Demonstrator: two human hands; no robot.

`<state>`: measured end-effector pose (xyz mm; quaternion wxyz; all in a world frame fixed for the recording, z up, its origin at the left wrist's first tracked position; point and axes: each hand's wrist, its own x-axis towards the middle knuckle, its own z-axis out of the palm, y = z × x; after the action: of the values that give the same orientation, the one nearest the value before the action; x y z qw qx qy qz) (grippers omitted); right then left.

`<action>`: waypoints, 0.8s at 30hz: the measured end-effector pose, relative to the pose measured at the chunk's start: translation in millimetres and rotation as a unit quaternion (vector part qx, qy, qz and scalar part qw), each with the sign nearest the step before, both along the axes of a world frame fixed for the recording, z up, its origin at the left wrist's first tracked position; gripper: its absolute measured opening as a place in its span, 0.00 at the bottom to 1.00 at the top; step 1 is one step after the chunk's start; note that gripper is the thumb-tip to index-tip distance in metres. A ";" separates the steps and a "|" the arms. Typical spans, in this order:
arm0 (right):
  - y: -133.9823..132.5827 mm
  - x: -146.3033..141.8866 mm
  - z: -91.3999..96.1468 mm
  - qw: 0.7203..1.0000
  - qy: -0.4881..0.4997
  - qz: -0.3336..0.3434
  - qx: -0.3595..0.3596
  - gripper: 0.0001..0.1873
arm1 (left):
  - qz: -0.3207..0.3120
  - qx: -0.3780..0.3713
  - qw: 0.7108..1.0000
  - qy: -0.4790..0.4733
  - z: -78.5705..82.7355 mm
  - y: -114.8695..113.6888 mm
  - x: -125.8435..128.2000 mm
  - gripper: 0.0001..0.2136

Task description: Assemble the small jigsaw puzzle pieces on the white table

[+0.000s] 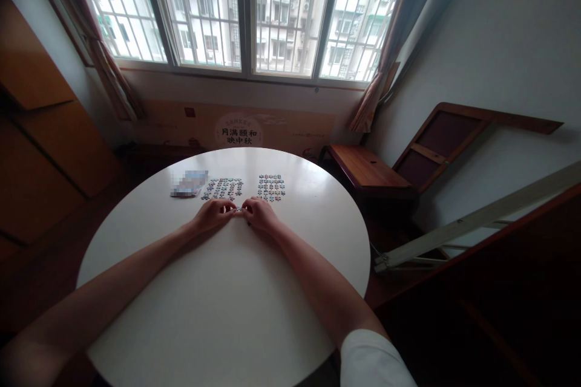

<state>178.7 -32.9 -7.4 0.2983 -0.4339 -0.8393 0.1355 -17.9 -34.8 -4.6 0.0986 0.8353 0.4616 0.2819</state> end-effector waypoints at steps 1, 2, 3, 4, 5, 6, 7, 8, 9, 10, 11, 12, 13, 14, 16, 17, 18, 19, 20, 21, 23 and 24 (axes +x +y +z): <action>0.0 0.1 -0.1 1.000 0.001 0.000 0.001 0.06 | 0.000 0.000 1.000 -0.001 0.2 -0.1 0.1 0.10; 0.0 0.2 -0.2 1.000 0.002 0.000 0.001 0.07 | 0.000 -0.001 1.000 -0.001 0.5 -0.3 0.2 0.10; 0.0 0.2 -0.4 1.000 0.002 0.001 0.001 0.07 | 0.000 -0.001 1.000 -0.001 1.0 -0.6 0.3 0.10; 0.0 0.1 -0.5 1.000 0.003 0.002 0.000 0.07 | -0.001 -0.001 1.000 -0.001 1.5 -0.9 0.5 0.10; 0.0 0.0 -0.6 1.000 0.003 0.002 0.000 0.07 | -0.001 -0.002 1.000 -0.001 2.2 -1.3 0.7 0.10; 0.0 -0.1 -0.6 1.000 0.003 0.002 -0.001 0.07 | -0.002 -0.003 1.000 -0.001 2.9 -1.7 0.9 0.10; 0.0 -0.3 -0.7 1.000 0.003 0.001 -0.002 0.07 | -0.001 -0.004 1.000 0.000 3.6 -2.1 1.1 0.10; 0.0 -0.4 -0.7 1.000 0.002 0.000 -0.002 0.07 | 0.000 -0.005 1.000 0.000 4.3 -2.5 1.2 0.10; -0.1 -0.5 -0.7 1.000 0.003 0.000 -0.002 0.07 | 0.001 -0.006 1.000 0.001 4.8 -2.8 1.4 0.10; -0.2 -0.6 -0.6 1.000 0.003 0.000 -0.002 0.07 | 0.002 -0.006 1.000 0.001 5.1 -3.0 1.4 0.10; -0.2 -0.6 -0.5 1.000 0.003 0.001 -0.001 0.07 | 0.002 -0.006 1.000 0.002 5.1 -3.0 1.5 0.10; -0.3 -0.6 -0.4 1.000 0.003 0.001 -0.001 0.07 | 0.002 -0.006 1.000 0.002 4.9 -2.9 1.4 0.10; -0.3 -0.6 -0.3 1.000 0.003 0.001 -0.001 0.06 | 0.001 -0.006 1.000 0.002 4.3 -2.5 1.3 0.10; -0.3 -0.5 -0.2 1.000 0.003 0.000 -0.002 0.06 | 0.001 -0.005 1.000 0.002 3.5 -2.0 1.2 0.10; -0.1 -0.4 -0.3 1.000 0.003 -0.001 -0.004 0.06 | 0.001 -0.001 1.000 0.001 1.6 -0.6 0.8 0.10; 0.0 -0.4 -0.4 1.000 0.004 -0.001 -0.003 0.06 | 0.000 0.001 1.000 0.001 0.8 0.1 0.6 0.10; 0.1 -0.3 -0.6 1.000 0.005 0.000 -0.001 0.06 | -0.001 0.002 1.000 0.003 0.2 0.6 0.4 0.10; 0.2 -0.3 -0.9 1.000 0.006 0.001 0.001 0.06 | -0.002 0.003 1.000 0.004 -0.2 0.9 0.2 0.10; 0.3 -0.3 -1.1 1.000 0.007 0.002 0.003 0.06 | -0.003 0.003 1.000 0.004 -0.2 0.9 0.2 0.10; 0.5 -0.3 -1.5 1.000 0.007 0.002 0.005 0.06 | -0.003 0.003 1.000 0.005 -0.1 0.8 0.2 0.10; 0.9 -0.3 -2.1 1.000 0.006 0.002 0.007 0.06 | -0.001 0.003 1.000 0.004 0.7 0.2 0.3 0.10; 1.1 -0.3 -2.4 1.000 0.005 0.003 0.008 0.06 | 0.000 0.003 1.000 0.004 1.1 -0.2 0.5 0.10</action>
<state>178.4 -31.8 -9.8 0.3057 -0.4285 -0.8399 0.1323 -17.4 -35.0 -3.5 0.0943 0.8369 0.4610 0.2798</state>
